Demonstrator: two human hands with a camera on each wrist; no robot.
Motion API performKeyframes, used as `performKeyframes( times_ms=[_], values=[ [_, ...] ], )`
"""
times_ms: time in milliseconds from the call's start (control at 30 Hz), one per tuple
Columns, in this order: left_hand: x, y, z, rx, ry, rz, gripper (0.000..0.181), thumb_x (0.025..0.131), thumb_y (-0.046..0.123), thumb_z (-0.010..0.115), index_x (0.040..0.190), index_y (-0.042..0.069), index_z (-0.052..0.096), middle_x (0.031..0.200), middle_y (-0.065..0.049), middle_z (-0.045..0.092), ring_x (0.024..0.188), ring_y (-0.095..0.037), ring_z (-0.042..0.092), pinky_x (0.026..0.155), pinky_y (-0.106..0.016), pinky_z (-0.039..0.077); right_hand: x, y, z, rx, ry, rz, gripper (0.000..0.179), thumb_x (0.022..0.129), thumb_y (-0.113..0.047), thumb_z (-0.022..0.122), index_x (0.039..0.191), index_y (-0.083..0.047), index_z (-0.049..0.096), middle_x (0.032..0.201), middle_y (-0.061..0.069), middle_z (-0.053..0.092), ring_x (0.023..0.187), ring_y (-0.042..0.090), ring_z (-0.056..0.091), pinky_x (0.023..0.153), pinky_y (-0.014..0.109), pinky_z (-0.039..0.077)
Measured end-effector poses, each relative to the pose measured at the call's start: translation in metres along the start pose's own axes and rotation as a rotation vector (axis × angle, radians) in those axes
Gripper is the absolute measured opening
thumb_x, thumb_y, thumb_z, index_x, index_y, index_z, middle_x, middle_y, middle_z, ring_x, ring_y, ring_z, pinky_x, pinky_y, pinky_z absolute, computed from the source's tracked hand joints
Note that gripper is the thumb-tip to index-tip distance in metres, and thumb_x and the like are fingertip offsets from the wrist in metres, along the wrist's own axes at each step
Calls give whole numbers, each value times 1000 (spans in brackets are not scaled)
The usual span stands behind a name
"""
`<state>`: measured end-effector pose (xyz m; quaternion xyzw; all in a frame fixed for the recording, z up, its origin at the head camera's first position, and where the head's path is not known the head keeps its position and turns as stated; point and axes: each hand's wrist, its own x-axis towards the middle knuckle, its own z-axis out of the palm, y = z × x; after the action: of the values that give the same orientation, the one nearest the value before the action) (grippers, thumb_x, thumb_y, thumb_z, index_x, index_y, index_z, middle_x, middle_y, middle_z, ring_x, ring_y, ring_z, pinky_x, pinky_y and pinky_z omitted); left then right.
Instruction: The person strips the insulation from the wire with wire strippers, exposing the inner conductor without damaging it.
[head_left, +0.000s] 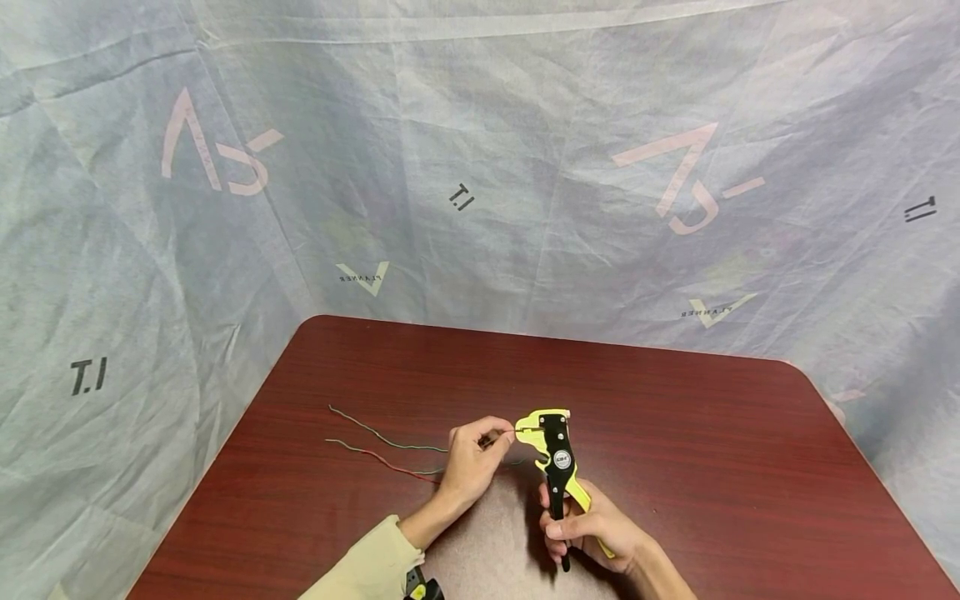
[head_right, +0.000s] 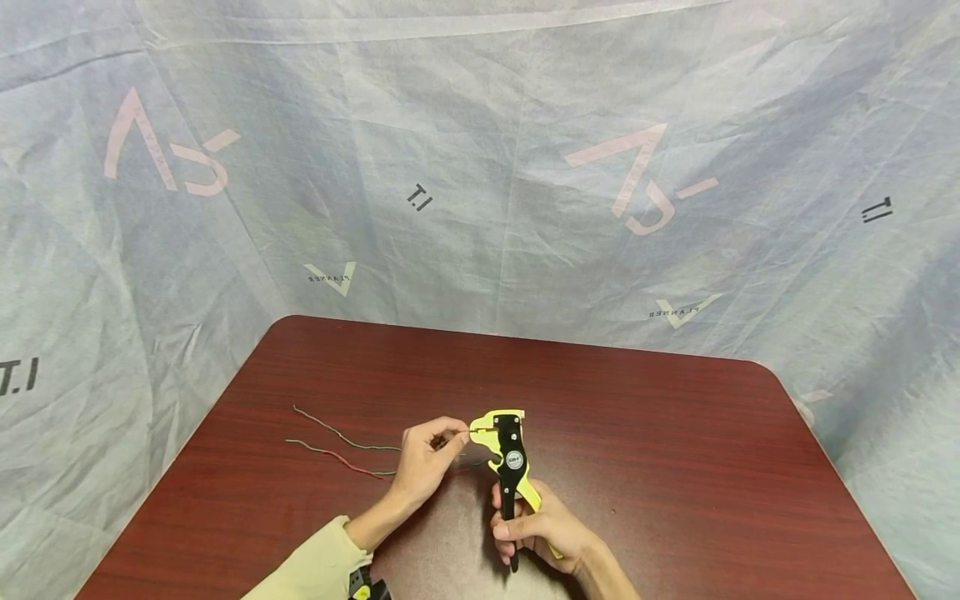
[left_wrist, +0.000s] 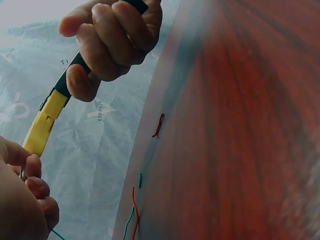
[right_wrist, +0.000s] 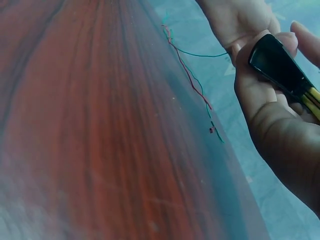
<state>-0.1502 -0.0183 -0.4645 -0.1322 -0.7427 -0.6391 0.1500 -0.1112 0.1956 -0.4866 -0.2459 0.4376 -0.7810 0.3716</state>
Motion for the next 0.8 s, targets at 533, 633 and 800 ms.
performKeyframes(
  times_ms=[533, 633, 800],
  values=[
    [6, 0, -8, 12, -61, 1, 5, 84, 0, 71, 82, 2, 75, 67, -21, 68, 57, 3, 50, 55, -16, 42, 5, 4, 7, 127, -57, -23, 34, 94, 14, 39, 113, -12, 50, 77, -8, 57, 65, 9, 45, 68, 26, 50],
    [7, 0, -10, 18, -68, 9, 4, 84, 0, 71, 82, 1, 75, 68, -22, 68, 57, 4, 50, 55, -16, 43, 6, 6, 11, 127, -24, -18, 33, 93, 13, 39, 111, -13, 50, 77, -9, 57, 63, 7, 46, 66, 25, 49],
    [8, -2, -12, 20, -81, 17, 5, 83, 0, 71, 80, 0, 75, 66, -18, 69, 57, 4, 52, 55, -16, 45, 7, 9, 16, 129, 38, -8, 31, 94, 12, 39, 107, -14, 50, 73, -9, 53, 60, 5, 43, 59, 24, 41]
  ],
)
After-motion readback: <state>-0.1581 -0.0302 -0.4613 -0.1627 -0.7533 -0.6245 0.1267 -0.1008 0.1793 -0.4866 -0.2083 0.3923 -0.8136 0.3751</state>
